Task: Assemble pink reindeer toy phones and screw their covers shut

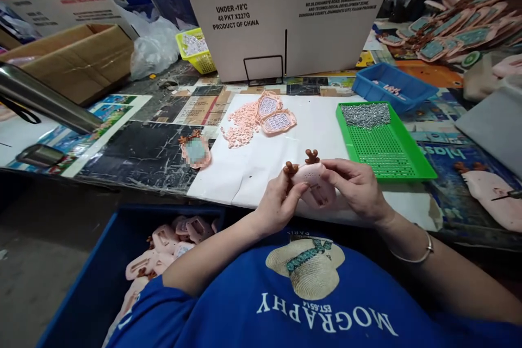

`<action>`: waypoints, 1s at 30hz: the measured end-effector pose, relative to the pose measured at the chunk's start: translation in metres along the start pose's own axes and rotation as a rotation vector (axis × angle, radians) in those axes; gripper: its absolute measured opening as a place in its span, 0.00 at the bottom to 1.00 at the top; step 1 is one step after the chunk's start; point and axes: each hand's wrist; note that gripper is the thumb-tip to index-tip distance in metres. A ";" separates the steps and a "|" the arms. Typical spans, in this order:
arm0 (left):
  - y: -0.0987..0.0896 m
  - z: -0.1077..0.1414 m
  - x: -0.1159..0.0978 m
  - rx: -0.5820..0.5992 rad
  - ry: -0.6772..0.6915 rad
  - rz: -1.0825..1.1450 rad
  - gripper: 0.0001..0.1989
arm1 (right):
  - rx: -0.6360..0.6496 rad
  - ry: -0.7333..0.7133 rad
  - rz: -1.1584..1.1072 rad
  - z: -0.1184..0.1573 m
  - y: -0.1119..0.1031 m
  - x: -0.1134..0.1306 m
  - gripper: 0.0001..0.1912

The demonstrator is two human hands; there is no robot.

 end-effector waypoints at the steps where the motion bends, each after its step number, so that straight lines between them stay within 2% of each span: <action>1: 0.001 0.000 0.002 0.000 0.001 0.032 0.18 | 0.002 -0.007 -0.010 -0.001 0.001 -0.001 0.14; 3: 0.001 0.000 0.005 -0.001 0.013 0.114 0.18 | 0.024 -0.036 -0.003 -0.001 0.002 -0.003 0.16; 7: -0.004 0.001 0.004 -0.028 0.097 0.183 0.18 | 0.084 -0.120 0.155 0.000 0.004 -0.004 0.19; 12: -0.009 0.002 -0.008 0.092 0.138 0.185 0.19 | 0.107 -0.245 0.195 0.004 0.006 -0.003 0.20; 15: -0.005 0.001 -0.011 0.099 0.104 0.241 0.20 | 0.085 -0.274 0.164 0.004 0.007 0.001 0.17; 20: 0.003 -0.001 -0.009 -0.014 0.026 0.339 0.19 | 0.014 -0.165 0.110 0.001 0.008 0.007 0.10; 25: 0.004 -0.003 -0.009 -0.070 -0.062 0.516 0.19 | 0.118 -0.009 0.005 -0.002 0.005 0.011 0.11; 30: 0.004 -0.002 -0.010 -0.108 -0.092 0.657 0.16 | 0.108 -0.002 -0.019 0.000 0.010 0.013 0.12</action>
Point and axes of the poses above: each hand's wrist, its own z-axis away from the middle knuckle, its own y-axis out of the palm, x = y × z, and after that the axes turned 15 degrees about x, right-handed
